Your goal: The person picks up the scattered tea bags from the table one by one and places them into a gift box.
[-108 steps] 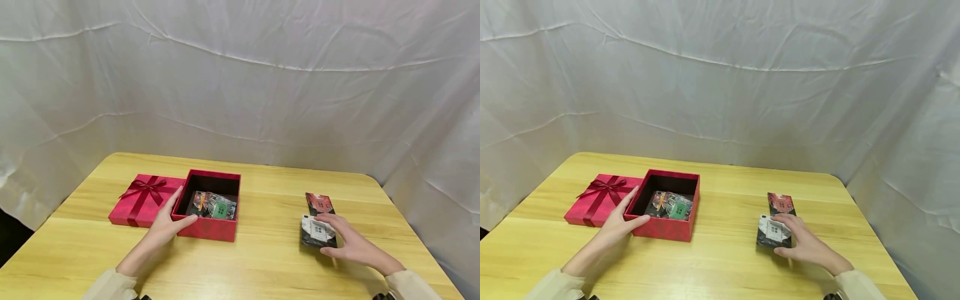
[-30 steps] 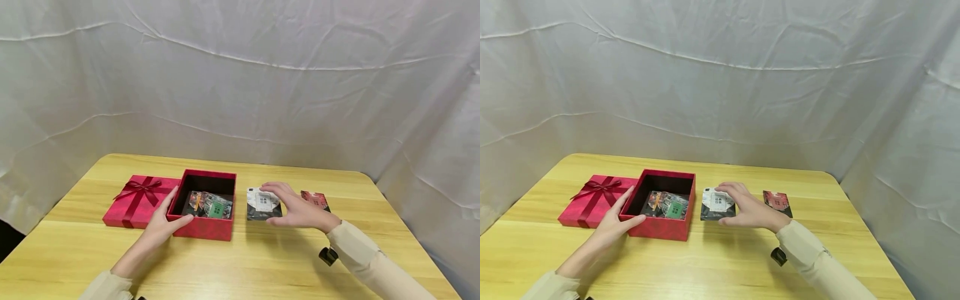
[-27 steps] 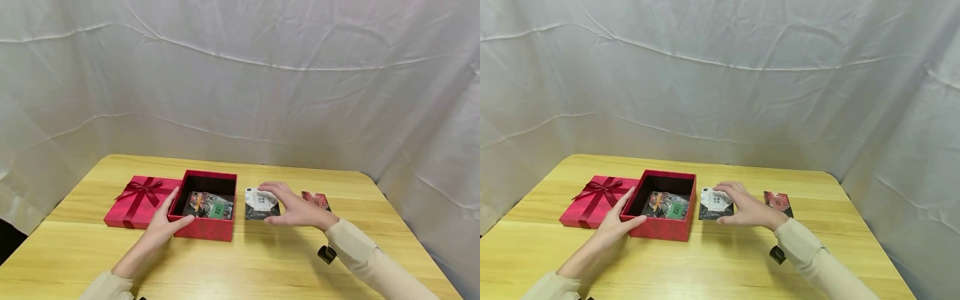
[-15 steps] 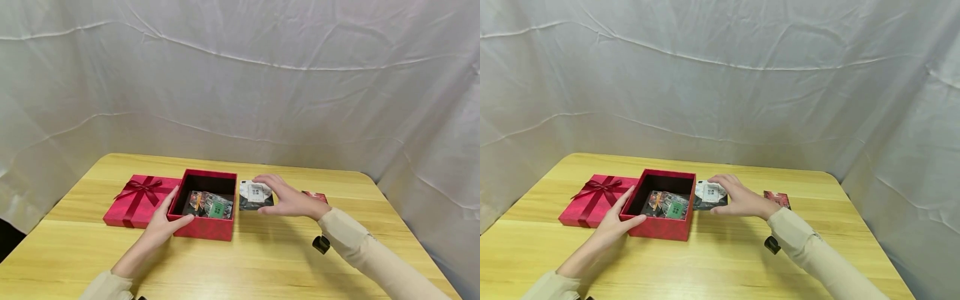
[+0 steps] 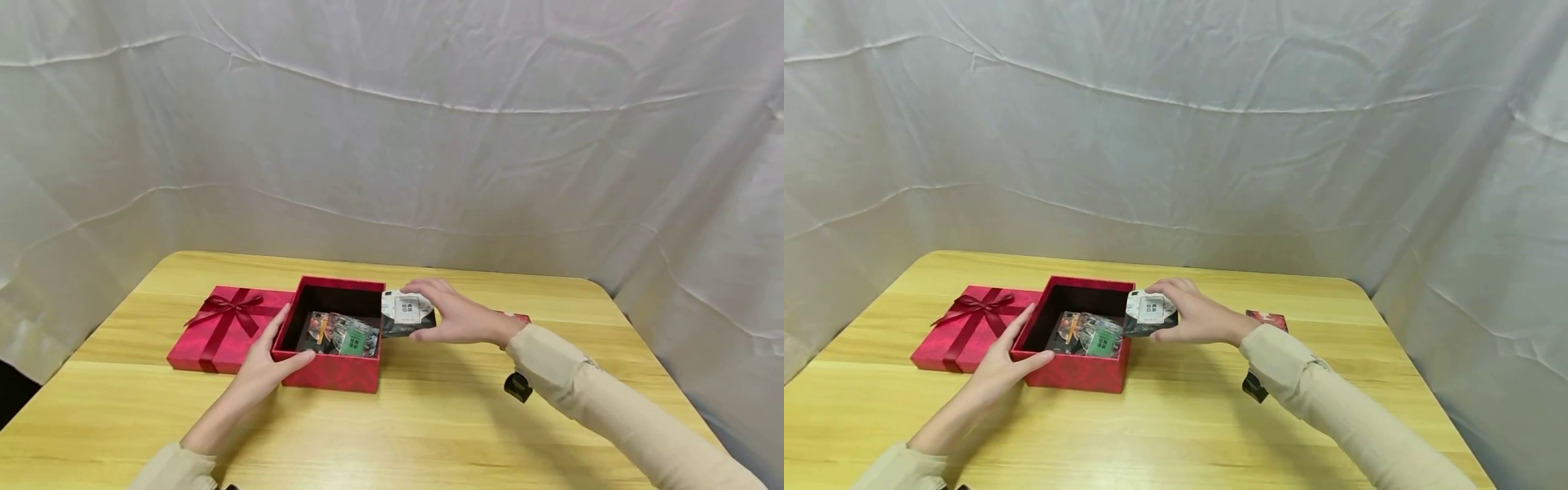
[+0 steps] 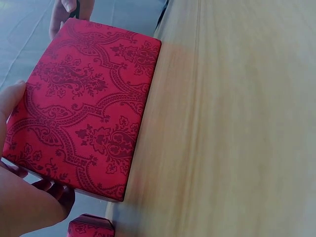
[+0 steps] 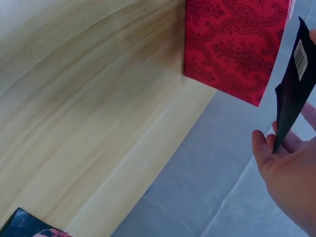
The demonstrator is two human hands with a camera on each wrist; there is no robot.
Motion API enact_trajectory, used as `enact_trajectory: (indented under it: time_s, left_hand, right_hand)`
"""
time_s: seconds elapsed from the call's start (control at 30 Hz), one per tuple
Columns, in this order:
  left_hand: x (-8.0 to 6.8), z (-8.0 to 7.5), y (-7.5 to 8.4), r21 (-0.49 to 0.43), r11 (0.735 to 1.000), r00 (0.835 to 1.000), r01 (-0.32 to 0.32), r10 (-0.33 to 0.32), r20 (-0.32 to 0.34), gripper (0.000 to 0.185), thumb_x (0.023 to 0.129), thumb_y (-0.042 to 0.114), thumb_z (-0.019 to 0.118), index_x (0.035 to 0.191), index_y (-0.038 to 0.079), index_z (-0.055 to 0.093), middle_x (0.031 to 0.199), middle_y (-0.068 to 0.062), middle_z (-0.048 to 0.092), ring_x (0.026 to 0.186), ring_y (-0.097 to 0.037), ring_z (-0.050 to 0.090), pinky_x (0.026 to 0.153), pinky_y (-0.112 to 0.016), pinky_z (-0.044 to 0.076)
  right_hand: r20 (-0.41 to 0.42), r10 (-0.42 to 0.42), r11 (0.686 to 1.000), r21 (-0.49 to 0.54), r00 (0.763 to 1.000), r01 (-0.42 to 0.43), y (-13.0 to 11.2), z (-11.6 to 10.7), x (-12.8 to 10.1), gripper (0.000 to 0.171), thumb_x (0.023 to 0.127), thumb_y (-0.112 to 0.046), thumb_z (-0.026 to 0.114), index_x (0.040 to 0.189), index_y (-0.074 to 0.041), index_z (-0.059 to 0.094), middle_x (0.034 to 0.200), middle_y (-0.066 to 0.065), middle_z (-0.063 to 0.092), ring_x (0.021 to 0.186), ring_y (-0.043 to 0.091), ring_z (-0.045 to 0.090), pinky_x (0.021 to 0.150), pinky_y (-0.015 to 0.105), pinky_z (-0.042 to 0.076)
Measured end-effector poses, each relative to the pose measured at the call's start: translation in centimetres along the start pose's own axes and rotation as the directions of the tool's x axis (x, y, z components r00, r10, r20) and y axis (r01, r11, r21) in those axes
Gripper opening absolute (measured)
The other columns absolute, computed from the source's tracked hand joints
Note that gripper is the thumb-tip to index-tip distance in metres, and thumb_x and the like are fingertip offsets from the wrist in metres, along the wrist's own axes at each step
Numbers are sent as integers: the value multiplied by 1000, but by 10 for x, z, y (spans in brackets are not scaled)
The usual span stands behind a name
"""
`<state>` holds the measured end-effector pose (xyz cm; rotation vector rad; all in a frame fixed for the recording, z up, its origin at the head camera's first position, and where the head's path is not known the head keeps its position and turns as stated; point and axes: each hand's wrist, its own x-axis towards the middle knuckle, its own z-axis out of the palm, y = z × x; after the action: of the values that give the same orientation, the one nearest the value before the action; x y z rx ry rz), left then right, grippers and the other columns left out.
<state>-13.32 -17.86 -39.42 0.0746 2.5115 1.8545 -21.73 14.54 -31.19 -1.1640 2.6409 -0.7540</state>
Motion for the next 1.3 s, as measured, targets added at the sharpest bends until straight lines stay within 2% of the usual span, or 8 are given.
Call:
enact_trajectory:
  time_s: [0.4, 0.77, 1.0, 1.3]
  left_hand:
    - [-1, -2, 0, 11, 1000, 1000, -3, 3, 0, 92, 86, 26, 73, 157, 22, 14, 158, -17, 14, 143, -40, 8, 106, -69, 15]
    - [1, -1, 1, 14, 1000, 1000, -7, 7, 7, 92, 86, 27, 73, 157, 22, 14, 158, -17, 14, 143, -40, 9, 106, -69, 16]
    - [0, -2, 1, 23, 1000, 1000, 9, -9, 13, 92, 87, 28, 72, 157, 23, 13, 159, -16, 13, 143, -40, 8, 105, -69, 17]
    - [0, -1, 0, -29, 999, 999, 25, -24, 30, 93, 87, 24, 72, 157, 23, 11, 157, -17, 17, 140, -38, 15, 107, -65, 18]
  right_hand:
    - [61, 15, 999, -35, 998, -13, -14, 10, 30, 73, 79, -32, 71, 141, -7, 44, 145, 16, 37, 134, 32, 30, 105, 56, 31]
    - [54, 72, 997, -2, 996, -72, -28, 18, 44, 72, 81, -33, 72, 143, -11, 43, 146, 13, 37, 134, 28, 30, 106, 53, 32]
    - [29, 69, 998, -6, 997, -68, -36, 16, 54, 76, 81, -37, 72, 145, -11, 41, 149, 12, 36, 136, 28, 29, 108, 52, 29]
    - [30, 80, 997, -1, 996, -80, -47, 23, 67, 73, 82, -39, 73, 143, -11, 44, 148, 10, 38, 136, 26, 31, 108, 47, 30]
